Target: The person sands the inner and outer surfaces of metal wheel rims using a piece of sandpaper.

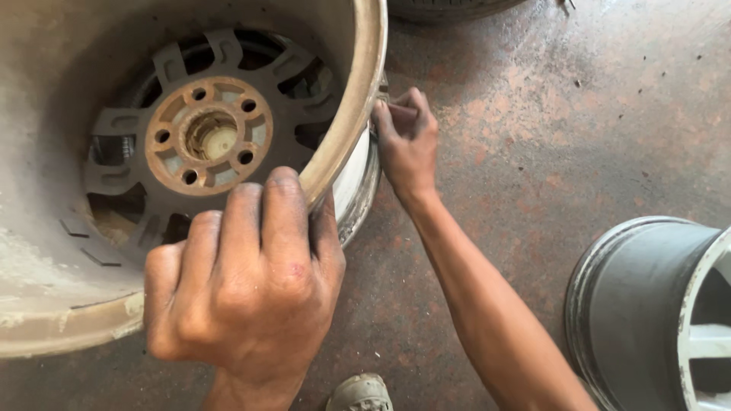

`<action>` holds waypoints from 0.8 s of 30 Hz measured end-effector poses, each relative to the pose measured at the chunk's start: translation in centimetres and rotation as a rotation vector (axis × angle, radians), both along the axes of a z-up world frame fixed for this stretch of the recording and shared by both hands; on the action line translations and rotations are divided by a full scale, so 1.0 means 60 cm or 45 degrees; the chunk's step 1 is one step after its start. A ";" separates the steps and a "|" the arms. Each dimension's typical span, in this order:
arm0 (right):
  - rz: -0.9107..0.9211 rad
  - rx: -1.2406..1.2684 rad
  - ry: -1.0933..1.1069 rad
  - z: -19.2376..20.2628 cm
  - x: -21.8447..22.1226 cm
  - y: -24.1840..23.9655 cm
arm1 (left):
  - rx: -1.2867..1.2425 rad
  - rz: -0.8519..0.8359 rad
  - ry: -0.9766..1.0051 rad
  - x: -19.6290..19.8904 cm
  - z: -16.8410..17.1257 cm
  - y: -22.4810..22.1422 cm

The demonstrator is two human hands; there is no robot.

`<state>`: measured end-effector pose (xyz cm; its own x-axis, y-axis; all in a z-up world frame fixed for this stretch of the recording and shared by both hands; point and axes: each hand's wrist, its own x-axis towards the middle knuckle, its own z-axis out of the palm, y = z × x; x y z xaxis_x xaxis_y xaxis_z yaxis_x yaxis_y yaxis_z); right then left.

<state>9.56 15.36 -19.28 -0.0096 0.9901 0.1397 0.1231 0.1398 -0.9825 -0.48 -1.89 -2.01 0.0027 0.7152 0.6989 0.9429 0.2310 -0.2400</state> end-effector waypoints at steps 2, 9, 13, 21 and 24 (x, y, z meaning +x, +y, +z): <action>-0.014 -0.055 0.021 0.003 0.013 -0.072 | -0.030 0.065 -0.029 0.006 0.015 0.012; 0.020 0.323 -0.222 -0.038 0.022 0.010 | -0.278 0.073 -0.062 0.005 0.010 -0.002; 0.111 0.053 -0.157 -0.024 0.026 -0.060 | -0.183 0.062 -0.006 0.003 0.035 0.015; 0.202 0.043 -0.301 0.025 0.009 0.092 | -0.217 0.088 0.032 0.010 0.040 0.021; 0.118 0.131 -0.391 0.022 0.036 0.007 | -0.211 0.068 0.030 0.005 0.047 0.028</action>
